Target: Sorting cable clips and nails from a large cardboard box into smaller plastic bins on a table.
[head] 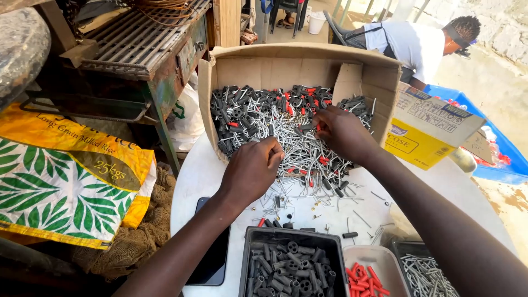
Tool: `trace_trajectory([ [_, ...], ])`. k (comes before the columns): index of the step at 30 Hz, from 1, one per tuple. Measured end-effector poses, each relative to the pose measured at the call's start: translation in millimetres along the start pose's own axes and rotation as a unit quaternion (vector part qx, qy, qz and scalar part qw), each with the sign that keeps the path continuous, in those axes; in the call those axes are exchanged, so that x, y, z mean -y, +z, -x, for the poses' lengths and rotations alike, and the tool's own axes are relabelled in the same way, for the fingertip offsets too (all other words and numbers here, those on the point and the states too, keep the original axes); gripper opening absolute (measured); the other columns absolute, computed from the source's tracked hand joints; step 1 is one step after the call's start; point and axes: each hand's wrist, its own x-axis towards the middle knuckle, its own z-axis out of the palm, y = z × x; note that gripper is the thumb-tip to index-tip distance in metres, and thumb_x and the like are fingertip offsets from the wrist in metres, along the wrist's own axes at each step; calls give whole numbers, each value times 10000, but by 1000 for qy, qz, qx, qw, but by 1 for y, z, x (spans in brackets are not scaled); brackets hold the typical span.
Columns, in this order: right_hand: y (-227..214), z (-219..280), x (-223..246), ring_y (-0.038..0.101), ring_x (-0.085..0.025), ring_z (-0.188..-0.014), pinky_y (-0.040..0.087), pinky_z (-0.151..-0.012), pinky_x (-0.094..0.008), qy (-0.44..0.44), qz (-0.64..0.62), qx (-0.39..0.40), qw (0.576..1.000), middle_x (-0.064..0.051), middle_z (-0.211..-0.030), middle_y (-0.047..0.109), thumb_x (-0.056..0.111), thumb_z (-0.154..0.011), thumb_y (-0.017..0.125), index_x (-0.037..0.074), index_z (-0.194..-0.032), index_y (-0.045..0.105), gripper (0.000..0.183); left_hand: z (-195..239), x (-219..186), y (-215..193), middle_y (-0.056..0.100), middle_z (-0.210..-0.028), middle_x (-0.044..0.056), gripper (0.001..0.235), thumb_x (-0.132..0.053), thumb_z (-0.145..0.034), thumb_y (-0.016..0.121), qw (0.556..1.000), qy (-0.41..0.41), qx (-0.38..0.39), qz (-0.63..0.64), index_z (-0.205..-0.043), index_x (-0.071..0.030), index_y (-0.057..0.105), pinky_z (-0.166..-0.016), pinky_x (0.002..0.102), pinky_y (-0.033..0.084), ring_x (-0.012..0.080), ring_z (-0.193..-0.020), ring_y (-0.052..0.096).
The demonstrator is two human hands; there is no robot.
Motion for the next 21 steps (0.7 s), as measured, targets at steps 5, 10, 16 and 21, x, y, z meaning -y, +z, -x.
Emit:
trace_trajectory([
  [5,-3,15,1,704,-425,-871,555,-742,-526,-18,-30,-41,999,-159,-928,666,107,-899,731,88,-1022,691,131,-1,3,-1,693,-769,138,121,-127,-1015,564,1000,-21,15,7,-939,-107,655,-701,513,589,382,-792,668],
  [10,-6,23,3,715,-381,-800,548,-711,-479,12,-73,-35,997,-143,-828,680,146,-921,705,100,-979,718,75,-9,6,5,657,-751,140,146,-106,-1040,521,1000,-12,13,-5,-950,-94,635,-660,514,581,391,-777,673],
  [16,-8,27,37,705,-377,-702,551,-671,-469,20,-104,30,994,-145,-748,722,198,-916,715,97,-1009,742,140,-29,18,-2,659,-937,187,115,-48,-965,586,988,20,-132,-77,-1055,-108,626,-629,527,585,436,-811,694],
  [21,4,-11,34,706,-287,-700,559,-651,-414,-46,-124,-93,987,-122,-819,721,150,-937,747,78,-1167,739,241,-46,14,-24,578,-1193,252,361,48,-895,664,951,73,-216,-207,-1249,13,606,-789,509,610,476,-1075,661],
])
